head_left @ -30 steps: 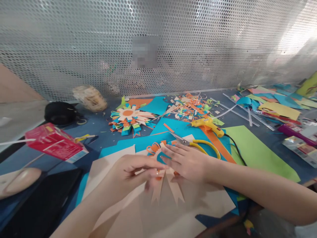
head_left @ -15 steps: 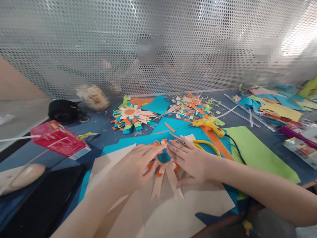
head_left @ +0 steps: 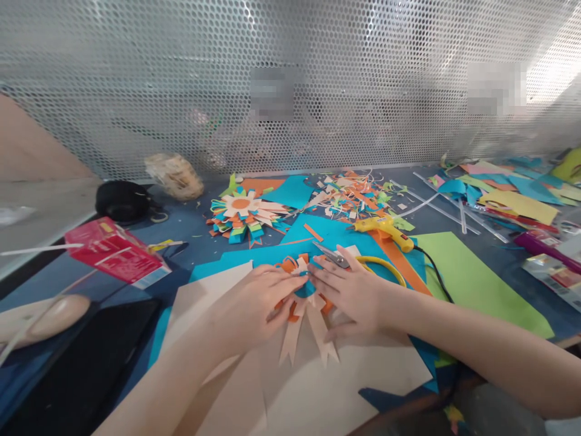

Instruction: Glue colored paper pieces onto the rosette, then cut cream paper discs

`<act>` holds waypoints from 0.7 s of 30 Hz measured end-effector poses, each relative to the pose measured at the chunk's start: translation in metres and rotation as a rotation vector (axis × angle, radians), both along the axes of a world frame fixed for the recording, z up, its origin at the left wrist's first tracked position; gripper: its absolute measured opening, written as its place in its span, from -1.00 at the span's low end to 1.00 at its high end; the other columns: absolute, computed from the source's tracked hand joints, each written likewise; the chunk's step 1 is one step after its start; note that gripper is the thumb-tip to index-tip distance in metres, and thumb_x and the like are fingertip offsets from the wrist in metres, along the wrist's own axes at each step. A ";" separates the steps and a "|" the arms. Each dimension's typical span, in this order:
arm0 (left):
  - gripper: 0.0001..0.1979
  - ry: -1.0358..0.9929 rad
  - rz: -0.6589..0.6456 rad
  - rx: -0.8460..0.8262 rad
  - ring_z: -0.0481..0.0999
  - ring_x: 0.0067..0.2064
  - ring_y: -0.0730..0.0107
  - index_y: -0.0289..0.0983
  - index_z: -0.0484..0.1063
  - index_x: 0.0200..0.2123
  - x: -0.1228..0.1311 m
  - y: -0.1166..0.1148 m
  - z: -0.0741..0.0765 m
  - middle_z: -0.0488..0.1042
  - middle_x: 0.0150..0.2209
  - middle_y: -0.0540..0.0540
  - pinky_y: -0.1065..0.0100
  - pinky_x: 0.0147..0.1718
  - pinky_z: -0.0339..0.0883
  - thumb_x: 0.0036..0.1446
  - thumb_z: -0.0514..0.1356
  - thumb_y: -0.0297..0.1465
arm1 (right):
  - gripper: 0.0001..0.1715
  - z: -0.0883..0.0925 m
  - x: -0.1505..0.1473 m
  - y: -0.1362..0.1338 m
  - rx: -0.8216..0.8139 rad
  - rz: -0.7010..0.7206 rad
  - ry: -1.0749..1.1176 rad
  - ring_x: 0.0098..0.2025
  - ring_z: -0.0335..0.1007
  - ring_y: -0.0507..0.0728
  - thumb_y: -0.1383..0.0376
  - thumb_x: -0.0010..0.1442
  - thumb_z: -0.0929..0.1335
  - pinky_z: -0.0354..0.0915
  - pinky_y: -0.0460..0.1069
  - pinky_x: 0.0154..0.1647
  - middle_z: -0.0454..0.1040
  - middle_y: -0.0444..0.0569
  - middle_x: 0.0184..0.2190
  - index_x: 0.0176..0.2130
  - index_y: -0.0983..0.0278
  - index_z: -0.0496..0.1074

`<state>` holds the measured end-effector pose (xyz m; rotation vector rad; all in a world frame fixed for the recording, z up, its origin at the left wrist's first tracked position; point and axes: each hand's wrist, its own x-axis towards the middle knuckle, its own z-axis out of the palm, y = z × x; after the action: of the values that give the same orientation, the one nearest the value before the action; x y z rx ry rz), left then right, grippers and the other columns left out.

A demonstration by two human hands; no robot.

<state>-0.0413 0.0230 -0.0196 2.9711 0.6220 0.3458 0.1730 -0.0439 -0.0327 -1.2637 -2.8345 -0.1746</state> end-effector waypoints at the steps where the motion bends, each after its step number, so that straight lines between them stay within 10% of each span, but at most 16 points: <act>1: -0.59 -0.013 -0.015 0.021 0.51 -0.12 0.21 -0.29 0.43 -0.03 0.000 0.000 0.001 0.56 -0.15 -0.17 0.17 -0.11 0.38 0.10 -0.04 -0.51 | -0.01 -0.001 0.000 0.000 0.015 0.011 -0.003 0.28 -0.06 0.38 -0.19 0.16 0.11 -0.24 0.33 0.25 0.05 0.29 0.25 0.20 0.55 0.13; 16: -0.63 -0.081 -0.057 0.054 0.48 -0.05 0.17 -0.30 0.42 -0.03 0.005 -0.003 0.003 0.53 -0.09 -0.22 0.17 -0.07 0.36 0.13 -0.01 -0.46 | -0.06 0.003 -0.003 0.002 -0.050 0.053 0.043 0.29 -0.08 0.31 -0.16 0.17 0.14 -0.28 0.29 0.27 0.15 0.35 0.20 0.17 0.56 0.18; 21: -0.53 -0.156 0.267 0.112 0.40 0.01 0.05 -0.35 0.26 0.10 0.000 0.011 -0.007 0.45 -0.05 -0.29 0.05 -0.06 0.29 0.16 0.01 -0.28 | -0.07 0.002 -0.004 0.002 -0.022 0.099 0.028 0.30 -0.10 0.29 -0.11 0.20 0.15 -0.34 0.30 0.28 0.06 0.27 0.25 0.23 0.56 0.04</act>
<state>-0.0411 0.0335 -0.0264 2.9262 1.0128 0.6450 0.1687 -0.0415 -0.0308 -1.1169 -2.8742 -0.1216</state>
